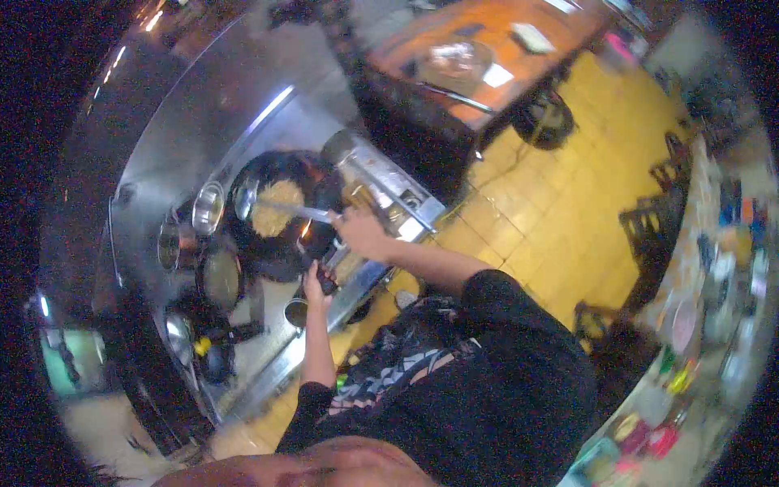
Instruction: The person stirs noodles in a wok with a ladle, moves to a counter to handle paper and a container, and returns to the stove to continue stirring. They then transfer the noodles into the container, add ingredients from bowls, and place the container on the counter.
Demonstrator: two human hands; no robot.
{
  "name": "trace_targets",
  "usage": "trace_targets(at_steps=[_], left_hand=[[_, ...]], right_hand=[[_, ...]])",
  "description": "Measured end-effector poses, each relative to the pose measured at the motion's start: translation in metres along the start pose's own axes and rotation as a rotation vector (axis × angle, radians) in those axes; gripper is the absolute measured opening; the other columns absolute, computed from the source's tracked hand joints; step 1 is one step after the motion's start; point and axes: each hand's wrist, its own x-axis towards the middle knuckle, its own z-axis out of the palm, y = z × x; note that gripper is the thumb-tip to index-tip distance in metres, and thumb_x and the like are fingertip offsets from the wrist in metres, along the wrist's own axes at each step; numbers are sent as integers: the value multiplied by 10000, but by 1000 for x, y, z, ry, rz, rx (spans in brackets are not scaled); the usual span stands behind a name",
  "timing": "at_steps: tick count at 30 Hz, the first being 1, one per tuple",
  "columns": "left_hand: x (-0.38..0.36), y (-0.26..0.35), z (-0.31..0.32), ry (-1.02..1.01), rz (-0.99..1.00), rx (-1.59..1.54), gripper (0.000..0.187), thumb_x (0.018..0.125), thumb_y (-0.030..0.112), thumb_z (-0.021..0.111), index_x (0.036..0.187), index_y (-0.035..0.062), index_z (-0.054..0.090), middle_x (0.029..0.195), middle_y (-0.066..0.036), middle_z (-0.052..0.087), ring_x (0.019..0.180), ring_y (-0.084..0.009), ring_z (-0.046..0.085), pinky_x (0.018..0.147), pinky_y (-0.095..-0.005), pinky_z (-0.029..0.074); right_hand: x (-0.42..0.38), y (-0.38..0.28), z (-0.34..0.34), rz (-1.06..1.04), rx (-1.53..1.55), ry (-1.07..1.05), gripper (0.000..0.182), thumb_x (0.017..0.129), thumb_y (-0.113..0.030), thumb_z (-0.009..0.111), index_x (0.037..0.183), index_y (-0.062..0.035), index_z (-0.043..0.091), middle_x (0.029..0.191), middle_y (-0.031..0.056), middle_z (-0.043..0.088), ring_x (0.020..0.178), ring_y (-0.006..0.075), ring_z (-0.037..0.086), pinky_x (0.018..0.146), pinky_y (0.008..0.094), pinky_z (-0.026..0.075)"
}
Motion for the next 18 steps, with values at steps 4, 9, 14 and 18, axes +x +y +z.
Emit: trace_targets(at_steps=[4,9,14,18], left_hand=[[10,-6,-7,31,13,99,272,860,314,636,912,73,523,706,-51,539,609,-178,533,519,-312,446],[-17,-30,1,815,649,1594,526,829,384,627,1085,-61,511,948,-234,596,925,-400,572,832,-470,428],[-88,-101,214,66,431,748,322,913,264,564,1070,-10,499,928,-133,596,860,-231,582,751,-322,467],[-194,-183,473,-1206,167,321,555,928,496,447,1113,-27,480,977,-177,607,904,-246,569,835,-347,431]], right_hand=[[16,22,52,81,40,-205,589,823,-138,511,1389,-160,353,924,181,631,783,330,662,588,442,543],[-47,125,45,-71,257,-258,451,803,-193,541,1245,-112,496,908,171,647,817,346,641,649,462,518],[-267,289,-24,241,517,-36,323,843,-239,534,1104,-54,580,961,199,637,903,388,597,753,472,484],[-507,424,-28,893,543,411,346,843,-330,553,1115,-127,622,987,157,658,895,324,626,771,433,489]])
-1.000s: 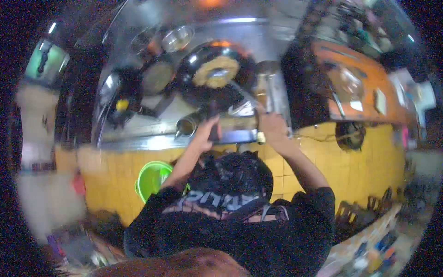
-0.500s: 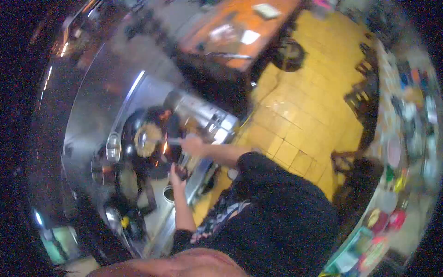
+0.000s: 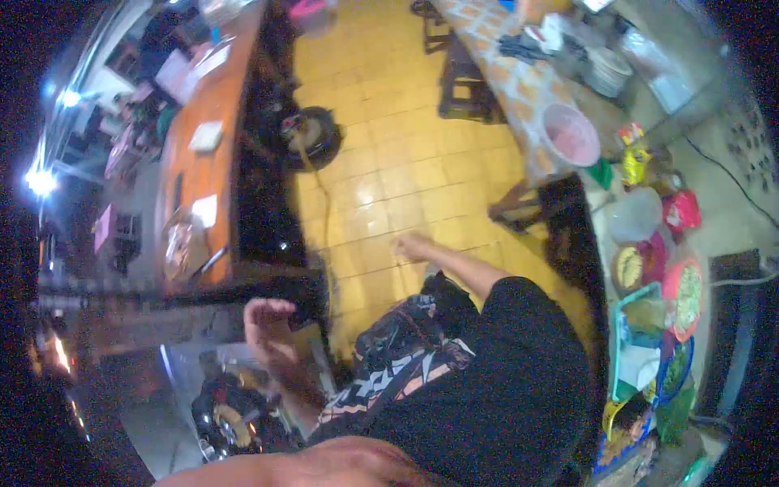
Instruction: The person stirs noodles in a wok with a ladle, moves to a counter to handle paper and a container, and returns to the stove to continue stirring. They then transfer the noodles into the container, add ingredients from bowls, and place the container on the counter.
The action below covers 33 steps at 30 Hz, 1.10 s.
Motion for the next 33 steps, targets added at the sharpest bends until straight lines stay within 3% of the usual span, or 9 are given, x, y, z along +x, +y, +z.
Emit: trace_targets(at_steps=[1,4,6,9,14,18,22,27,33], left_hand=[[37,8,49,-259,44,-59,622,898,562,438,1131,-13,480,953,-173,601,903,-264,564,830,-383,438],[114,44,194,-970,99,-392,809,859,689,332,1303,14,385,1086,-265,580,957,-346,557,832,-440,445],[129,63,273,-1018,109,-468,739,919,627,212,1328,31,367,1070,-249,590,916,-331,579,844,-431,453],[152,51,335,-1146,173,-597,598,904,535,274,1216,41,398,1018,-210,598,884,-294,586,825,-395,454],[238,-3,377,-1124,327,-842,366,878,382,377,1029,57,451,931,-146,610,831,-231,597,793,-334,456],[343,-56,373,-836,590,-1103,193,858,259,459,879,70,493,861,-94,619,788,-181,607,768,-286,457],[445,-85,337,-368,856,-1334,121,837,137,541,729,83,534,791,-42,629,746,-131,616,742,-237,459],[525,-111,483,-682,619,-1074,114,851,165,518,777,80,536,809,-54,628,767,-150,611,764,-262,450],[574,-114,545,-801,595,-877,135,867,198,491,834,76,538,830,-69,626,793,-173,605,791,-291,439]], right_hand=[[-20,13,-72,215,39,-112,358,844,-238,532,1166,-101,606,1052,165,651,934,234,625,815,351,480],[-78,32,-232,422,-189,330,358,873,-240,544,1202,-107,588,843,119,671,706,195,624,676,340,496],[-107,75,-325,448,-242,611,269,879,-208,554,1092,-68,641,749,95,635,677,160,617,601,322,492],[-157,110,-420,347,-178,1105,228,851,-212,536,965,-54,656,803,169,634,647,259,612,619,381,483],[-215,94,-522,559,27,1167,368,865,-203,588,1200,-53,570,881,72,675,687,110,627,625,272,505],[-231,75,-618,661,-430,1274,373,854,-287,602,1146,-55,607,987,141,664,889,243,644,815,350,486],[-252,83,-715,625,-633,1398,385,860,-319,595,1166,-85,602,1038,141,650,902,253,646,812,351,486],[-239,89,-808,692,-975,1297,320,853,-213,557,1144,-93,612,1081,180,622,954,327,612,849,387,474],[-233,151,-899,761,-1053,1097,240,845,-183,554,1033,-65,648,932,186,642,885,324,618,832,392,476]])
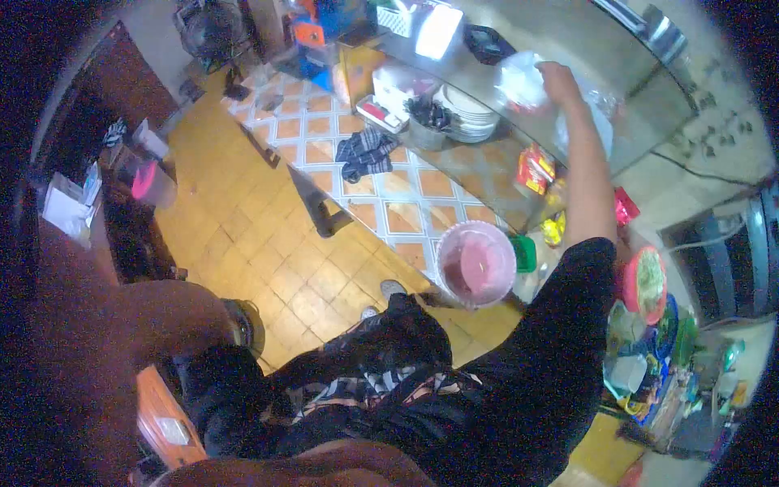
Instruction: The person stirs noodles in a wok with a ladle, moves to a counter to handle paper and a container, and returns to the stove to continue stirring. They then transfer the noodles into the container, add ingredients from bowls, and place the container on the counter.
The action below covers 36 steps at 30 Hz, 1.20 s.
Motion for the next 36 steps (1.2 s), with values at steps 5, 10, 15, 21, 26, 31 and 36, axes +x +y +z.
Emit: trace_targets(at_steps=[5,10,15,21,26,31,36], left_hand=[[30,-17,-6,-44,25,129,169,880,226,468,882,73,539,848,-81,625,815,-192,600,813,-315,430],[9,-37,-1,-55,78,248,211,893,254,446,929,69,541,865,-93,624,836,-212,596,835,-340,421],[-5,-51,-19,-44,87,424,257,907,282,423,977,66,542,883,-105,623,858,-231,591,857,-364,412],[2,8,-33,8,120,701,314,923,315,396,1034,62,544,904,-119,621,884,-254,585,883,-393,402],[-5,127,-13,76,286,1001,363,936,343,373,1082,58,546,922,-131,620,906,-273,580,905,-418,393],[-72,262,5,-30,546,2140,331,878,329,527,981,15,514,910,-112,551,771,-235,511,687,-328,438],[-370,308,-21,1055,-1084,1748,131,835,112,545,897,11,602,800,-151,601,740,-240,588,671,-337,469]], right_hand=[[27,33,18,-97,284,-396,263,856,-248,579,794,0,636,634,118,557,580,152,455,585,338,407],[33,42,21,-222,155,-437,192,755,-172,544,674,1,560,634,149,570,571,263,494,598,388,410],[23,19,-5,-138,280,-307,187,780,-91,556,902,29,629,800,187,627,763,320,595,756,377,459],[20,-6,4,-48,-31,-192,269,807,-24,505,1056,18,599,1026,223,611,933,363,586,840,407,451],[39,-42,-20,342,-199,-90,359,849,-19,436,1183,4,566,1159,217,580,1081,368,543,943,416,416],[20,-138,55,-209,-59,788,226,904,-131,492,1029,-13,639,995,140,651,868,303,615,777,373,487],[-63,-472,172,-439,1099,367,172,883,-107,514,990,5,589,977,133,637,915,286,592,816,381,471]])
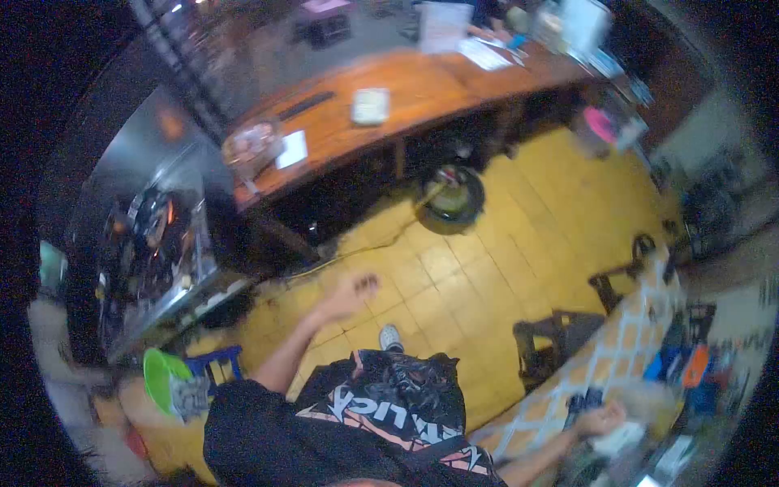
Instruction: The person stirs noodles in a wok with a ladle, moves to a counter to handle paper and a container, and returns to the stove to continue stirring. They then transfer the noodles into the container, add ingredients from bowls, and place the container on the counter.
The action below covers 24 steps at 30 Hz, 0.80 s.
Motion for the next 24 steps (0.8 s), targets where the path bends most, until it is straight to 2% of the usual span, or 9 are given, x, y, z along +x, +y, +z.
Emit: trace_targets(at_steps=[3,5,6,10,12,13,15,20,24], left_hand=[[-85,-132,22,-667,-447,232,302,869,270,544,1044,38,628,973,-184,655,877,-288,632,761,-415,483],[-128,-115,35,-411,-612,-105,274,891,225,501,1027,37,646,982,-161,668,899,-257,624,821,-366,464],[-150,-181,61,-487,-371,-241,279,904,216,482,1045,38,644,1010,-120,674,911,-204,603,843,-346,450],[-165,-223,68,-246,-558,-716,306,879,226,513,1068,12,624,1028,-102,668,880,-205,588,835,-340,448],[-154,-254,77,280,-400,-1021,348,875,233,507,1105,-13,595,1049,-126,649,917,-221,578,853,-348,439],[-141,-232,50,302,-393,-1020,348,875,233,507,1105,-13,595,1049,-126,649,917,-221,578,853,-348,439],[-134,-182,-5,-174,-451,-160,379,877,224,485,1157,-21,561,1115,-134,613,993,-227,550,884,-359,424],[-135,-186,-5,157,-597,-376,375,874,213,481,1157,-19,560,1114,-138,612,996,-227,550,882,-358,426],[-148,-203,-19,298,-648,-444,371,871,205,479,1157,-18,559,1113,-141,612,999,-227,551,881,-357,427]], right_hand=[[-17,-169,152,-129,157,-588,268,806,-55,531,1057,0,607,1052,162,616,1006,281,580,895,362,454],[-34,-274,221,-138,560,-986,256,768,25,512,1006,24,606,931,147,604,893,303,584,775,338,463],[-37,-334,249,-397,585,-1044,224,781,30,507,979,29,612,923,166,590,850,315,573,727,347,455],[-87,-525,395,-695,963,-853,174,769,17,564,927,-22,625,877,142,594,803,330,554,707,396,453],[-84,-608,449,-683,893,-865,156,808,-104,547,917,-40,638,863,160,600,836,332,575,707,406,452],[-86,-643,473,-779,882,-753,179,823,-152,538,914,-36,641,864,170,603,855,337,581,719,410,451],[-92,-686,510,-765,742,-885,189,826,-115,524,958,-67,652,931,153,605,900,329,583,748,414,466],[-120,-728,592,-536,522,-1251,286,823,-70,507,1057,-117,664,1045,116,608,985,324,584,816,430,485],[-131,-736,603,-549,592,-1173,279,820,-98,519,1069,-66,640,1120,161,583,1049,331,550,879,415,451]])
